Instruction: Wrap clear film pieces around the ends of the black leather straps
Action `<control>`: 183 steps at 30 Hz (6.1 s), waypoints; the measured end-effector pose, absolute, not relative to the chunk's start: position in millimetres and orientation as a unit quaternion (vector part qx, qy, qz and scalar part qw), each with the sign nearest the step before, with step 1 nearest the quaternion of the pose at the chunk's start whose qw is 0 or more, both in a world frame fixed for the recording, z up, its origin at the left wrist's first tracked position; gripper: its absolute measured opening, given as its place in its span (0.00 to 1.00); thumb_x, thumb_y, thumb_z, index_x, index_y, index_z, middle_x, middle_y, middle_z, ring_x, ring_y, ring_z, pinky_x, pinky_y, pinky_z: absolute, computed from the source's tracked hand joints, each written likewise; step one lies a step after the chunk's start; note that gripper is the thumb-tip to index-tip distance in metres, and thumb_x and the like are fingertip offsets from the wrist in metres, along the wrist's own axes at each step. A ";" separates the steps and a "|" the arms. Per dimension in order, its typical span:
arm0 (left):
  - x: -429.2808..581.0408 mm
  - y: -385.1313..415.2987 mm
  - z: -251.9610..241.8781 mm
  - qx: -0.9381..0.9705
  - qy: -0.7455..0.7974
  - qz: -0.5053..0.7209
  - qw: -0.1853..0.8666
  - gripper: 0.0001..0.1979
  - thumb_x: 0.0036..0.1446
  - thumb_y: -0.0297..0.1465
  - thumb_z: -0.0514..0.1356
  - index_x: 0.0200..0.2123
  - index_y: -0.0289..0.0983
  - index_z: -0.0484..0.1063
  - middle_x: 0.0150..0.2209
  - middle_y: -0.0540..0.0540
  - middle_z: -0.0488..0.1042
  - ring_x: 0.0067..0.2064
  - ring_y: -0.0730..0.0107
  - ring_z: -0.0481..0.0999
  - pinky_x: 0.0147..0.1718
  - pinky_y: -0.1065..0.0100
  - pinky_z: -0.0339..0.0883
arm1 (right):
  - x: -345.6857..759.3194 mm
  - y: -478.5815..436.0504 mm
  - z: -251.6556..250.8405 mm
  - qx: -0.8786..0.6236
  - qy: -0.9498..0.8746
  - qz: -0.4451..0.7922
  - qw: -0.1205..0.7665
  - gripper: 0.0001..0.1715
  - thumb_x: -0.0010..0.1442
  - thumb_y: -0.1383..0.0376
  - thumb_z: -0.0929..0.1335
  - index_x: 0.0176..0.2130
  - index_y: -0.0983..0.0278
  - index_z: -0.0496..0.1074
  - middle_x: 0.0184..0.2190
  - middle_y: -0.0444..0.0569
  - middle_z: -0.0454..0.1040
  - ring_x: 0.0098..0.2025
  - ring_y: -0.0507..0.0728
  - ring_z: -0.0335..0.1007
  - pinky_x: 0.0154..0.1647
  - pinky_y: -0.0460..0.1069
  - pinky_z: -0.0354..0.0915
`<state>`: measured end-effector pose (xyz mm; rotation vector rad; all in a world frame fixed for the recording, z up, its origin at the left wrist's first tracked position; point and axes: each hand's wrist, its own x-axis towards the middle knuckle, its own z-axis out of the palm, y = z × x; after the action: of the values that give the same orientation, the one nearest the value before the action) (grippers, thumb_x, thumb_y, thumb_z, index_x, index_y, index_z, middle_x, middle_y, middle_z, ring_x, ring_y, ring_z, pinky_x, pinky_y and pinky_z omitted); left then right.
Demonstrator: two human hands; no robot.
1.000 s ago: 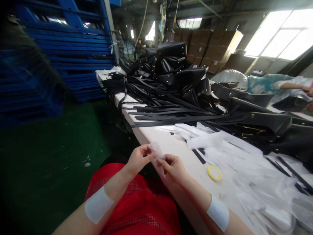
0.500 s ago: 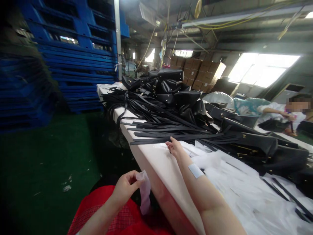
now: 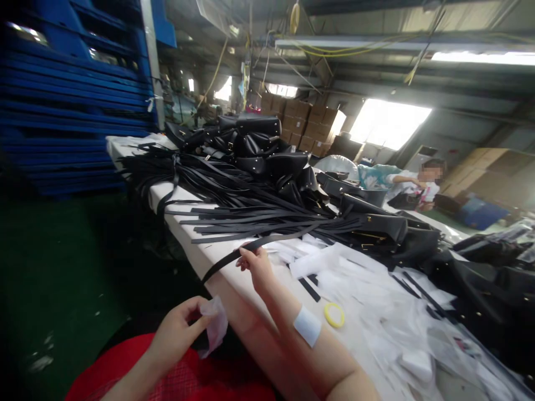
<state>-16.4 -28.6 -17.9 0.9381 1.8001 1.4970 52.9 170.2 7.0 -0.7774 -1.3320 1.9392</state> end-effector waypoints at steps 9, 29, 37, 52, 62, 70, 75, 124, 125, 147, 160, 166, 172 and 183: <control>5.6 -25.3 -12.9 0.463 0.715 0.503 0.148 0.06 0.50 0.32 0.62 0.24 0.38 0.73 0.49 0.40 0.73 0.51 0.53 0.72 0.52 0.57 0.63 | 98.3 153.2 5.8 -0.209 -0.602 0.739 0.219 0.18 0.54 0.51 0.71 0.32 0.62 0.67 0.27 0.47 0.79 0.19 0.50 0.67 0.20 0.45 0.61; 13.8 -36.8 -18.0 0.469 0.740 0.417 0.242 0.08 0.51 0.32 0.61 0.23 0.37 0.70 0.28 0.47 0.75 0.32 0.65 0.73 0.33 0.67 0.63 | 94.1 140.9 -27.3 -0.223 -0.610 0.758 0.062 0.20 0.54 0.52 0.73 0.33 0.68 0.77 0.24 0.47 0.76 0.23 0.49 0.67 0.26 0.44 0.63; 8.5 -39.4 -13.5 0.447 0.729 0.469 0.221 0.05 0.49 0.30 0.64 0.23 0.37 0.73 0.37 0.45 0.77 0.41 0.60 0.76 0.43 0.63 0.67 | 96.8 131.9 -9.8 -0.207 -0.674 0.705 0.082 0.12 0.55 0.59 0.72 0.30 0.65 0.80 0.25 0.48 0.78 0.28 0.54 0.72 0.31 0.46 0.66; -6.8 -43.4 -29.8 0.413 0.755 0.454 0.230 0.06 0.45 0.28 0.67 0.20 0.38 0.73 0.33 0.45 0.78 0.41 0.62 0.77 0.43 0.65 0.68 | 136.1 178.6 43.8 -0.177 -0.685 0.600 0.375 0.24 0.60 0.46 0.67 0.36 0.65 0.73 0.23 0.46 0.75 0.24 0.54 0.74 0.27 0.48 0.70; -10.9 -45.7 -32.0 0.418 0.737 0.459 0.266 0.06 0.49 0.31 0.64 0.22 0.36 0.75 0.30 0.47 0.79 0.33 0.65 0.77 0.38 0.67 0.69 | 139.6 183.7 45.3 -0.164 -0.710 0.596 0.337 0.24 0.60 0.46 0.68 0.35 0.65 0.74 0.24 0.47 0.76 0.25 0.54 0.73 0.27 0.48 0.70; -4.1 -50.5 -11.5 0.511 0.646 0.445 0.352 0.09 0.55 0.36 0.63 0.32 0.37 0.81 0.38 0.44 0.80 0.39 0.63 0.78 0.42 0.67 0.69 | 148.2 186.6 54.5 -0.153 -0.779 0.526 0.304 0.26 0.62 0.46 0.65 0.37 0.65 0.75 0.30 0.50 0.77 0.28 0.53 0.73 0.31 0.48 0.70; -0.3 -49.5 -15.7 0.480 0.623 0.452 0.421 0.15 0.58 0.40 0.60 0.36 0.34 0.80 0.34 0.45 0.80 0.35 0.64 0.77 0.36 0.69 0.68 | 148.1 190.6 55.9 -0.147 -0.776 0.543 0.285 0.27 0.61 0.45 0.65 0.36 0.65 0.75 0.27 0.49 0.77 0.27 0.53 0.72 0.29 0.47 0.69; 19.3 -36.0 -16.7 0.334 0.659 0.579 0.346 0.23 0.61 0.49 0.54 0.27 0.35 0.72 0.21 0.49 0.72 0.22 0.72 0.71 0.23 0.72 0.64 | 106.7 114.1 3.2 -0.159 -0.579 0.794 0.090 0.18 0.50 0.58 0.76 0.40 0.64 0.78 0.36 0.51 0.80 0.43 0.60 0.75 0.46 0.53 0.67; 19.0 -37.0 -15.3 0.330 0.663 0.579 0.340 0.23 0.61 0.49 0.54 0.26 0.35 0.70 0.20 0.50 0.70 0.20 0.74 0.68 0.21 0.73 0.61 | 105.4 110.7 3.2 -0.160 -0.560 0.810 0.069 0.17 0.51 0.59 0.75 0.40 0.65 0.78 0.35 0.51 0.80 0.42 0.60 0.75 0.46 0.54 0.68; 29.0 33.2 21.6 0.465 0.657 0.511 0.302 0.27 0.61 0.53 0.50 0.21 0.38 0.64 0.16 0.52 0.66 0.19 0.71 0.65 0.23 0.71 0.58 | 145.9 192.9 61.4 -0.223 -0.533 0.696 0.427 0.25 0.56 0.46 0.70 0.42 0.63 0.79 0.34 0.53 0.81 0.39 0.61 0.75 0.42 0.54 0.68; 28.1 40.3 37.7 0.446 0.636 0.550 0.308 0.27 0.62 0.52 0.49 0.26 0.36 0.69 0.23 0.47 0.73 0.24 0.68 0.70 0.25 0.70 0.61 | 135.0 168.3 56.0 -0.149 -0.709 0.641 0.252 0.26 0.55 0.45 0.70 0.41 0.62 0.81 0.40 0.53 0.81 0.46 0.63 0.75 0.53 0.58 0.65; 32.1 25.6 21.2 0.479 0.662 0.507 0.274 0.27 0.62 0.51 0.49 0.20 0.37 0.65 0.18 0.49 0.68 0.22 0.70 0.66 0.23 0.70 0.56 | 145.4 182.2 64.8 -0.223 -0.628 0.661 0.345 0.28 0.53 0.44 0.71 0.38 0.65 0.80 0.34 0.55 0.80 0.37 0.60 0.74 0.35 0.50 0.66; 38.5 19.7 17.4 0.472 0.651 0.528 0.271 0.26 0.63 0.49 0.50 0.22 0.37 0.67 0.20 0.49 0.69 0.24 0.70 0.66 0.24 0.71 0.57 | 150.6 182.8 69.5 -0.213 -0.682 0.643 0.276 0.29 0.55 0.44 0.69 0.38 0.66 0.81 0.35 0.55 0.80 0.23 0.50 0.63 0.23 0.47 0.59; 33.3 13.0 28.6 0.428 0.651 0.563 0.277 0.27 0.63 0.50 0.50 0.25 0.35 0.73 0.22 0.47 0.75 0.24 0.69 0.72 0.25 0.71 0.63 | 138.9 161.8 52.8 -0.160 -0.749 0.632 0.118 0.27 0.61 0.47 0.66 0.46 0.65 0.78 0.19 0.44 0.72 0.19 0.50 0.67 0.19 0.43 0.60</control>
<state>33.3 13.0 28.6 1.1482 1.7485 1.5116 138.9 161.8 52.8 -0.4694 -2.1907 1.8505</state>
